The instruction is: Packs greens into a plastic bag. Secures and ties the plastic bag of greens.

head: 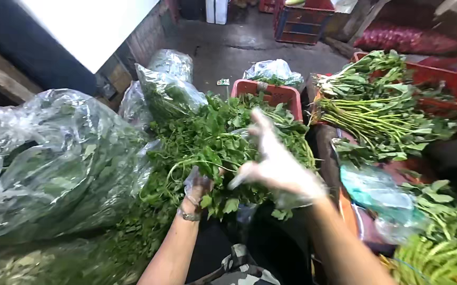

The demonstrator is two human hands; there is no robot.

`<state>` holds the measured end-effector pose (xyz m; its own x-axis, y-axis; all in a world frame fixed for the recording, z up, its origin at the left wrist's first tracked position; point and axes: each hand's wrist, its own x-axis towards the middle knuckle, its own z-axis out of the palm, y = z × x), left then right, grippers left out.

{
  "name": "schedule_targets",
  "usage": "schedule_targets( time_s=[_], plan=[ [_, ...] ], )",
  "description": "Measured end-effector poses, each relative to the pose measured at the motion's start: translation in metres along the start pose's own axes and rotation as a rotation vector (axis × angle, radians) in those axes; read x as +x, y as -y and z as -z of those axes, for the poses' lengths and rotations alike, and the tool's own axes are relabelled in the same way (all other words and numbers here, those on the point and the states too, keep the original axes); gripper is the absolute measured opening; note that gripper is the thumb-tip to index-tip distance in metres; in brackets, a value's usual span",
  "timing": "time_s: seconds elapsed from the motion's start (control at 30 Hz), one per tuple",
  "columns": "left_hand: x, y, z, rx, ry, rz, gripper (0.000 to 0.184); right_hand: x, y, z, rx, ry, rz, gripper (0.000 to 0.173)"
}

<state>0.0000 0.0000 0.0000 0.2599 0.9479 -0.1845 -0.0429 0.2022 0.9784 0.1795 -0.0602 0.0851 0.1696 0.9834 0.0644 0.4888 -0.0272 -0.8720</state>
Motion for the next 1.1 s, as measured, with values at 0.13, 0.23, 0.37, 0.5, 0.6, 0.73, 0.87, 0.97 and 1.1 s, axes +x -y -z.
schedule_targets(
  time_s=[0.13,0.23,0.37,0.5,0.6,0.73,0.87,0.97,1.1],
  plan=[
    [-0.004,0.002,-0.033,-0.01,-0.097,-0.051,0.026,-0.001,-0.026,-0.053,0.049,-0.118,0.056,0.134],
    [-0.001,0.007,-0.042,0.317,-0.092,-0.321,0.05,0.002,-0.042,-0.062,0.283,-0.198,-0.009,0.12],
    [0.001,-0.003,-0.051,0.633,0.062,-0.306,0.055,0.001,-0.046,-0.049,0.441,-0.206,-0.124,0.087],
    [-0.006,0.003,-0.054,0.714,0.214,-0.27,0.053,-0.008,-0.039,-0.044,0.503,-0.236,-0.123,0.072],
    [-0.005,-0.02,-0.06,0.841,0.38,-0.269,0.081,-0.012,-0.038,-0.037,0.601,-0.314,-0.263,0.049],
    [0.012,-0.042,-0.031,0.577,0.536,-0.233,0.104,-0.026,-0.069,-0.011,0.42,-0.342,-0.287,0.038],
    [0.05,-0.066,0.0,0.56,0.366,-0.334,0.04,-0.053,-0.098,0.027,0.447,-0.396,-0.136,0.04],
    [0.07,-0.085,0.002,0.784,0.234,-0.511,0.018,-0.073,-0.111,0.041,0.549,-0.442,-0.045,0.046],
    [0.076,-0.101,-0.002,1.147,0.494,-0.673,0.023,-0.083,-0.119,0.045,0.689,-0.275,0.056,0.042]
  ],
)
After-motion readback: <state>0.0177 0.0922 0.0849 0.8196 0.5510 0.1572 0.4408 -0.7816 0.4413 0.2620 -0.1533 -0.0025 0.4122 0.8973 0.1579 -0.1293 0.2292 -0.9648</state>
